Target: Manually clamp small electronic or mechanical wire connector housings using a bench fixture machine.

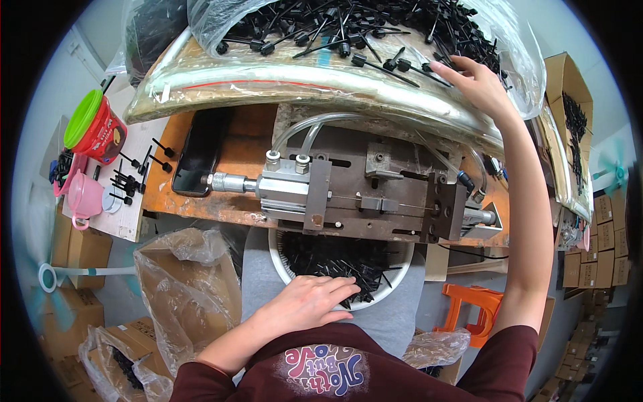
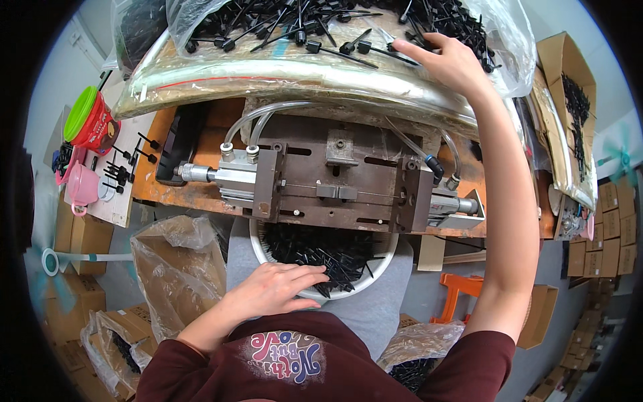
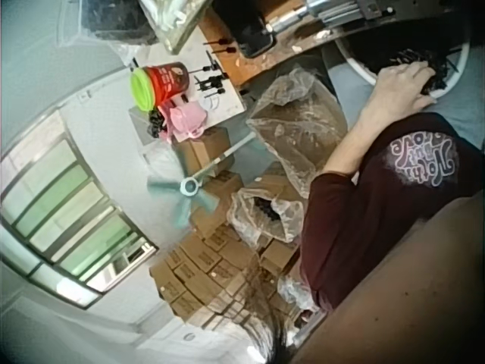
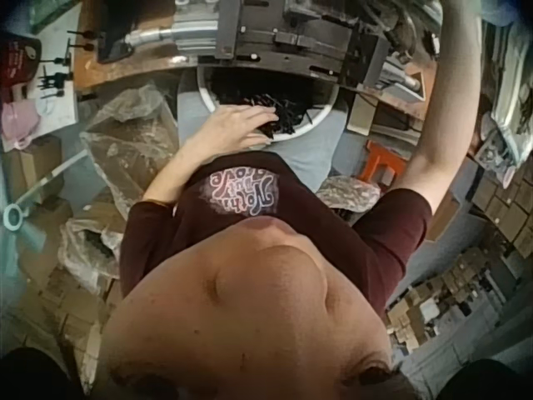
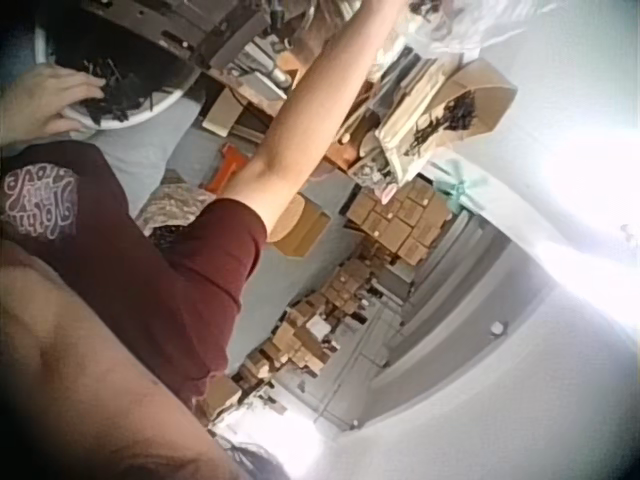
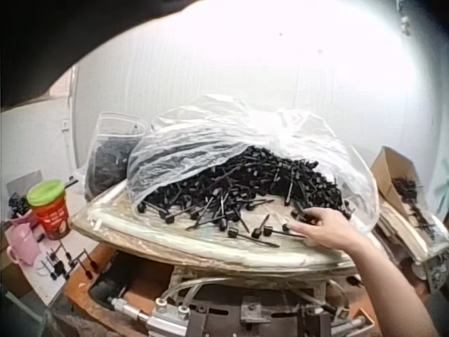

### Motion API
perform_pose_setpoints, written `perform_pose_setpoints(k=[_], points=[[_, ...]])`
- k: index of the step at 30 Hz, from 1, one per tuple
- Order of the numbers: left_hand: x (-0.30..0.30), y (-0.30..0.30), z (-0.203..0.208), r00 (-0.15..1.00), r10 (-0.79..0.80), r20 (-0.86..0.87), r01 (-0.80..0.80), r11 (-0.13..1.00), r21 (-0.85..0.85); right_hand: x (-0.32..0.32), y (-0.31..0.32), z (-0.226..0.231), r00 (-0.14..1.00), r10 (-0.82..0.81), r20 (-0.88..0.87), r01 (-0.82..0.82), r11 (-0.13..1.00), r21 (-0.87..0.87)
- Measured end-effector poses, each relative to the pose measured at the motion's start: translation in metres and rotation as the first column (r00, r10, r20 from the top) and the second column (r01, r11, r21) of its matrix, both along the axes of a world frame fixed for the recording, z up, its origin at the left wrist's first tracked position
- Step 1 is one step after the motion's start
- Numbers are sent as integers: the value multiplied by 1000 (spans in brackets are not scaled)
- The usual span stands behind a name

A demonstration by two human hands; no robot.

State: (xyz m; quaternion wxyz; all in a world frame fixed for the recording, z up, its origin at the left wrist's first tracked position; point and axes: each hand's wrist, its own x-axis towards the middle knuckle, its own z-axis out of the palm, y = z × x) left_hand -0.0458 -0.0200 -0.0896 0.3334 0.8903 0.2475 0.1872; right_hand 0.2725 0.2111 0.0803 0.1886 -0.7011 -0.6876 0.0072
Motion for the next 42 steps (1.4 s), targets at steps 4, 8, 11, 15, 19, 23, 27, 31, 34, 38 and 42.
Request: perform_pose_setpoints(k=[4,8,11,15,19,23,27,31,34,38,42], points=[[1,-1,-5,1000,-5,-5,5,999,36,-23,-11,1,974,208,85,-214,975,64],[3,-2,-4,1000,-10,9,10,999,45,-32,-13,9,957,273,99,-282,956,86],[3,-3,-6,1000,-13,6,12,999,41,-28,-12,18,940,325,106,-331,943,41],[2,-3,-6,1000,-17,-10,17,1000,26,-32,-10,25,912,351,211,-378,920,104],[5,-2,-3,999,-32,-27,32,999,9,-38,7,40,939,252,232,-221,963,-152],[6,-3,0,997,-43,-61,41,999,-29,-49,22,45,911,305,276,-256,946,-201],[6,-3,1,997,-55,-49,53,998,-39,-54,34,45,867,331,373,-274,941,-200],[5,-4,1,996,-56,-63,53,998,-46,-69,36,45,823,383,420,-275,915,-296],[5,-3,1,997,-60,-56,57,998,-41,-63,35,38,759,346,551,-251,937,-243],[4,-3,-1,999,-38,-9,38,999,-13,-64,27,45,743,303,597,-179,949,-259],[3,-5,-4,999,-38,3,38,999,-5,-67,18,48,736,316,599,-204,947,-250]])
